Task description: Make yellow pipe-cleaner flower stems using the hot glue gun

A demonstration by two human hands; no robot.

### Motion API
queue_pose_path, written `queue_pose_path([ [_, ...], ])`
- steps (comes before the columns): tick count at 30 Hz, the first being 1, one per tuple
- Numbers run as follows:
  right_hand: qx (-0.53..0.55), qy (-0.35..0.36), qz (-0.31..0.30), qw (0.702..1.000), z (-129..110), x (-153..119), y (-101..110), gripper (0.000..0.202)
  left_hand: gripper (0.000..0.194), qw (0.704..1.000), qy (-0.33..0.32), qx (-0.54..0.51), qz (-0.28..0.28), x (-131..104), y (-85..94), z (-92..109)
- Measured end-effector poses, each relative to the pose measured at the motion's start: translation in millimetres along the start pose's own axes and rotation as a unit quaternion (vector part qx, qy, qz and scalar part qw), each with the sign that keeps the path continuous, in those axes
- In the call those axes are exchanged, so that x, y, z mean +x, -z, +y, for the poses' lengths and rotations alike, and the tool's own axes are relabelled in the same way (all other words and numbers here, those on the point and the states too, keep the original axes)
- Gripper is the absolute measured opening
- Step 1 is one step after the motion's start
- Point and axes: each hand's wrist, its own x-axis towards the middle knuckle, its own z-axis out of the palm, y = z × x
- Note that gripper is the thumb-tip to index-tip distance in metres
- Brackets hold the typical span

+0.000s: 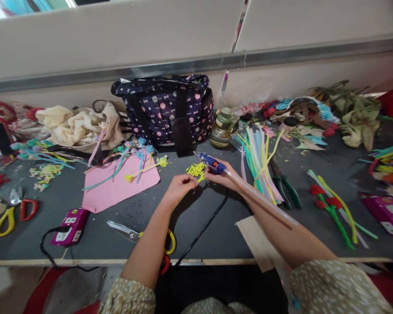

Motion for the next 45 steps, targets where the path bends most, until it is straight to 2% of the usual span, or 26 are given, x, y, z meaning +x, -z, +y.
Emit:
queue_pose_path([
  [12, -0.014, 0.010, -0.019, 1.000, 6, 1, 0, 0.016, 0.011, 1.000, -0.011, 0.013, -0.006, 0, 0.9, -3],
  [20, -0.015, 0.009, -0.007, 1.000, 4, 1, -1, 0.017, 0.009, 1.000, -0.011, 0.012, -0.002, 0, 1.1, -3],
  [24, 0.040, 0.003, 0.012, 0.999, 1, -2, -2, 0.024, 0.010, 1.000, -0.003, 0.007, 0.001, -1, 0.2, 2],
  [29, 0.101, -0.036, 0.074, 0.991, 8, -2, 0, 0.033, 0.015, 0.999, 0.004, -0.046, 0.022, -5, -0.1, 12],
  [32, 0.126, -0.055, 0.091, 0.986, 10, -1, 1, 0.035, 0.017, 0.995, -0.042, -0.080, 0.038, -8, 0.8, 16],
  [38, 0.151, -0.072, 0.084, 0.982, 7, -1, -3, 0.036, 0.013, 0.979, -0.165, -0.113, 0.035, -10, 3.6, 15],
  [45, 0.174, -0.062, 0.078, 0.980, 8, -1, -4, 0.032, 0.008, 0.971, -0.200, -0.125, 0.032, -9, 6.0, 13],
])
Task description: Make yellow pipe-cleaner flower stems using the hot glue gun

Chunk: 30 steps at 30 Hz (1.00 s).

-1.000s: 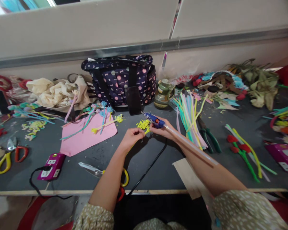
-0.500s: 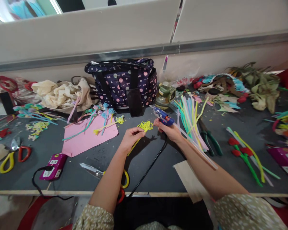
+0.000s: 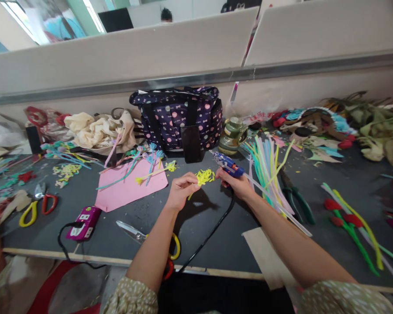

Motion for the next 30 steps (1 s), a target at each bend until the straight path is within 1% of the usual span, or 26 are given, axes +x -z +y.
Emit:
queue_pose_path([
  [7, -0.038, -0.009, -0.008, 0.999, 5, -1, 1, 0.034, 0.012, 1.000, 0.005, 0.010, 0.025, 0, -0.4, 2],
  [12, -0.035, -0.005, -0.020, 0.999, 7, -1, 1, 0.034, 0.013, 1.000, 0.007, 0.005, 0.028, 0, -0.7, 1],
  [18, -0.051, -0.012, -0.022, 0.998, 9, -1, 0, 0.036, 0.021, 0.994, 0.052, -0.021, 0.095, 3, 1.7, -5],
  [21, -0.058, -0.014, -0.023, 0.998, 9, -2, -1, 0.037, 0.024, 0.990, 0.063, -0.044, 0.121, 6, 4.9, -8],
  [26, -0.082, -0.008, -0.026, 0.996, 8, -3, -2, 0.037, 0.027, 0.983, 0.083, -0.077, 0.148, 8, 7.7, -7],
  [30, -0.082, -0.008, -0.023, 0.996, 8, -3, -4, 0.038, 0.028, 0.982, 0.086, -0.085, 0.148, 8, 7.1, -6],
])
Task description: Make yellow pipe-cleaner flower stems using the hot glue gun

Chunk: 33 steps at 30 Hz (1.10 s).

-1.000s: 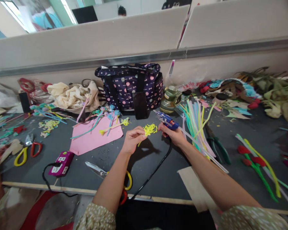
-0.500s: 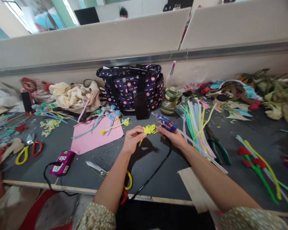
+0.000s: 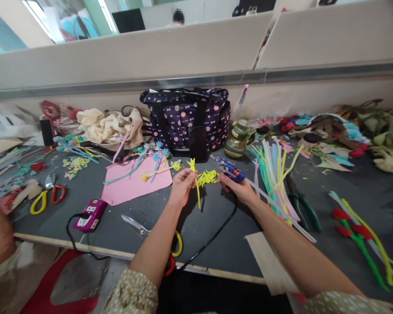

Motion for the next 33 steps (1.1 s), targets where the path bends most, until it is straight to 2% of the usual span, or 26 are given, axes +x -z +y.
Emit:
queue_pose_path([
  [7, 0.030, -0.029, 0.024, 0.999, 4, -2, -18, 0.033, 0.027, 1.000, 0.018, -0.010, -0.020, -1, -1.7, -1],
  [14, 0.063, -0.044, -0.023, 0.997, 1, -7, -36, 0.033, 0.028, 0.999, 0.036, -0.005, -0.028, -2, -3.3, -2],
  [24, 0.087, -0.049, -0.007, 0.995, -1, -9, -46, 0.035, 0.028, 0.998, 0.047, -0.008, -0.041, -1, -3.4, -7],
  [33, 0.130, -0.044, 0.020, 0.990, -2, -10, -50, 0.031, 0.024, 0.998, 0.020, -0.031, -0.044, -1, -2.7, -8],
])
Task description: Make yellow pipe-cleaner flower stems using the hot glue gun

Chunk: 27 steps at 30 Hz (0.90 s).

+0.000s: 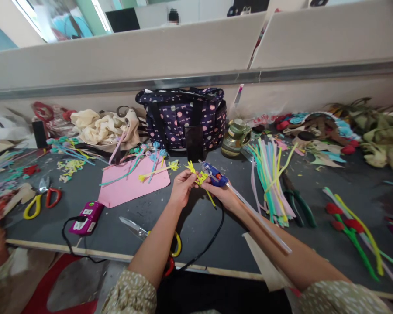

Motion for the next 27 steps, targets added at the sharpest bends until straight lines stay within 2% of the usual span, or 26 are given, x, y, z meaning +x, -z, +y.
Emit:
queue_pose_path([
  [4, -0.016, 0.010, 0.014, 1.000, 1.5, 0.8, 0.1, 0.029, 0.025, 1.000, 0.012, 0.001, 0.001, 0.1, -1.1, 0.7],
  [11, -0.057, 0.021, 0.012, 0.998, 4.2, 1.4, 2.0, 0.026, 0.027, 1.000, -0.006, -0.007, 0.027, 2.3, 0.0, -0.6],
  [27, -0.061, 0.016, -0.004, 0.998, 7.9, 1.0, -0.3, 0.028, 0.023, 0.999, -0.001, 0.000, 0.043, 2.0, -0.5, 0.1],
])
